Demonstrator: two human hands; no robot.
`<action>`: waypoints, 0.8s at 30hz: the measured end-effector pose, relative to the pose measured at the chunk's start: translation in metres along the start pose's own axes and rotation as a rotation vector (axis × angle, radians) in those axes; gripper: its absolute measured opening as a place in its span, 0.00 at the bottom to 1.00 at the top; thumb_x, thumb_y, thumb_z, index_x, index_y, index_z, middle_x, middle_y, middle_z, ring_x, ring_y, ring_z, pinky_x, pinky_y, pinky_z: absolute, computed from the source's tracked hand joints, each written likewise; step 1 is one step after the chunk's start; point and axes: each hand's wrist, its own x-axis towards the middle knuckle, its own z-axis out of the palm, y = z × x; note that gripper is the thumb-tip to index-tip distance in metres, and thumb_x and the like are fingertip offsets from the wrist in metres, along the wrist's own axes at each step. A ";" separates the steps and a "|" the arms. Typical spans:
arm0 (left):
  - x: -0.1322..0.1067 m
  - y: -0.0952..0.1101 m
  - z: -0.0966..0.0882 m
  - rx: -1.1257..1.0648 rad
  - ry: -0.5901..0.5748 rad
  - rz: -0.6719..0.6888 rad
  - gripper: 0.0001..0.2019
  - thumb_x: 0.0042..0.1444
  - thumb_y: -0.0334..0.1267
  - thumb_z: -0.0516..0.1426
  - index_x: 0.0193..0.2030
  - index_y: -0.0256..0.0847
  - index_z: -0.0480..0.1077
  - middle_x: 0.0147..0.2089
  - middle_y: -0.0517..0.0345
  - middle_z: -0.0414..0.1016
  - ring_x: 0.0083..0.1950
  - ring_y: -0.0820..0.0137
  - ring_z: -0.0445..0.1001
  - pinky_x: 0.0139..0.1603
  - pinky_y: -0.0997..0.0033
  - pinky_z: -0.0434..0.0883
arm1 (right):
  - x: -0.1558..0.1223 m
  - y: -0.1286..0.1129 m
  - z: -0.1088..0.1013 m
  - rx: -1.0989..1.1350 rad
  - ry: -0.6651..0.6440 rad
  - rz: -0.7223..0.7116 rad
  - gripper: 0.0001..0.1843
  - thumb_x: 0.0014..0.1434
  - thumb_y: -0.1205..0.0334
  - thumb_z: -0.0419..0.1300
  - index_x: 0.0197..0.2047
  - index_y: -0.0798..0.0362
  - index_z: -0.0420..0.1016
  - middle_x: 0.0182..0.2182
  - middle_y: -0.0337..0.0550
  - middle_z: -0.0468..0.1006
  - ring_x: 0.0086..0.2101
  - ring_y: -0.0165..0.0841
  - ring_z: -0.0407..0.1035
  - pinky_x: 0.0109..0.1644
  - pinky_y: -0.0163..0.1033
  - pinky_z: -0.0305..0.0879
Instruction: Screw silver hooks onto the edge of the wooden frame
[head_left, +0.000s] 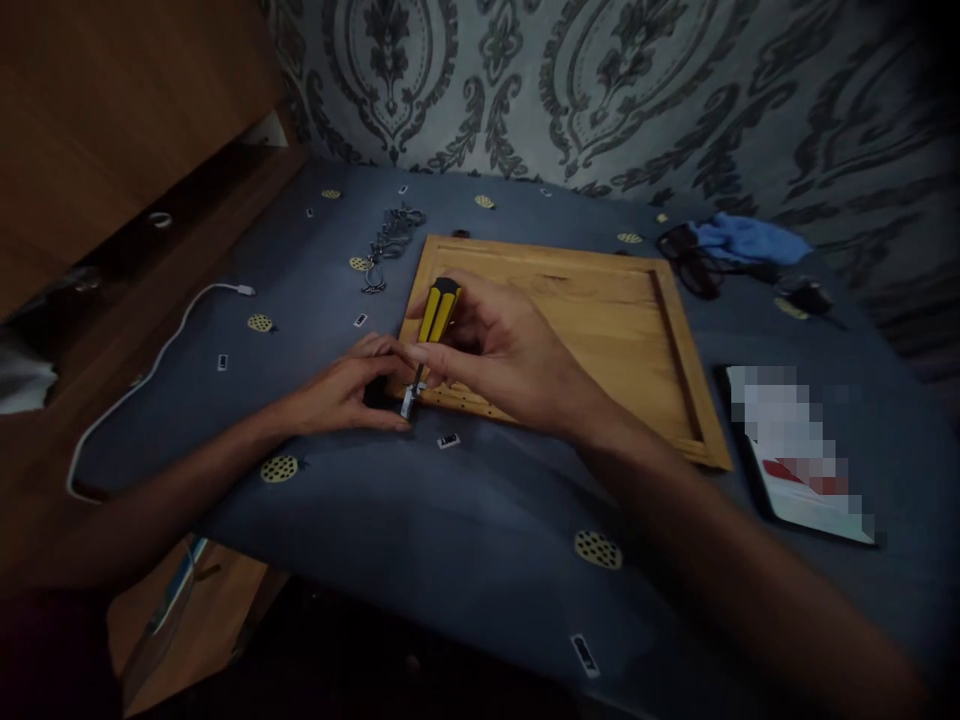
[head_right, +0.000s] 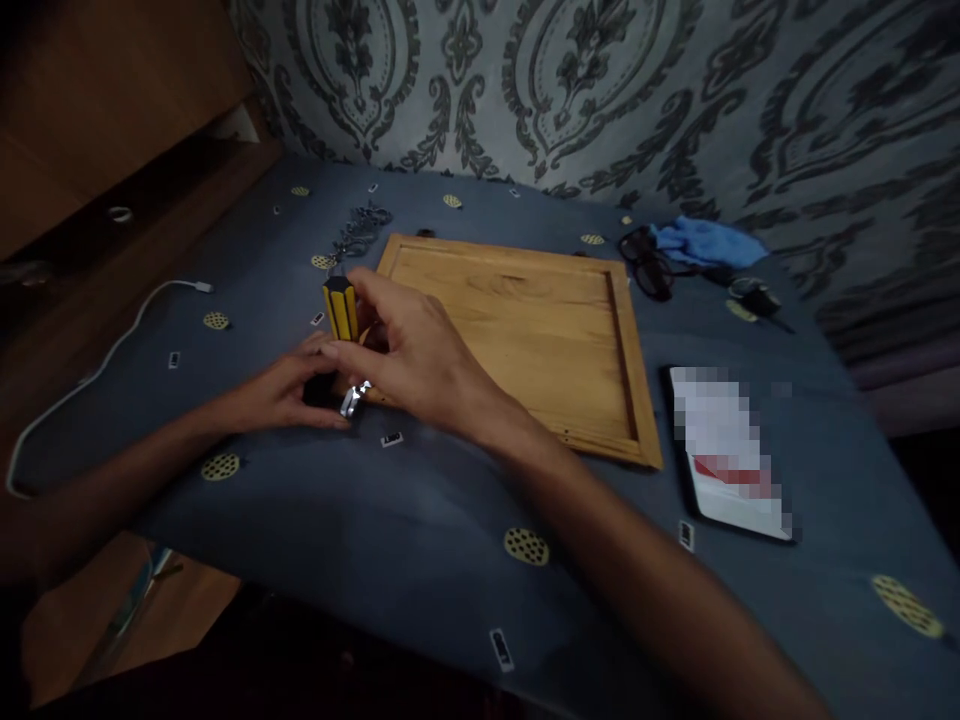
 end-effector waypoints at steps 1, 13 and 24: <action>0.000 0.000 0.000 0.004 -0.006 -0.004 0.25 0.57 0.60 0.66 0.48 0.41 0.76 0.53 0.51 0.73 0.58 0.57 0.68 0.61 0.57 0.67 | 0.001 0.000 -0.001 0.046 -0.012 0.004 0.16 0.63 0.52 0.69 0.46 0.52 0.73 0.35 0.38 0.78 0.31 0.31 0.74 0.35 0.39 0.74; -0.001 -0.004 0.001 0.047 -0.020 0.002 0.26 0.57 0.61 0.65 0.49 0.41 0.76 0.50 0.52 0.73 0.54 0.58 0.68 0.57 0.59 0.67 | 0.001 0.003 0.007 0.187 -0.015 0.014 0.18 0.55 0.50 0.74 0.34 0.53 0.75 0.30 0.35 0.78 0.30 0.28 0.75 0.35 0.35 0.75; 0.000 -0.006 0.001 0.057 -0.016 -0.002 0.26 0.56 0.62 0.65 0.48 0.41 0.76 0.52 0.52 0.73 0.57 0.57 0.69 0.61 0.56 0.68 | 0.002 0.002 0.003 0.148 -0.055 0.004 0.15 0.58 0.53 0.72 0.39 0.53 0.75 0.33 0.34 0.78 0.28 0.27 0.76 0.34 0.35 0.76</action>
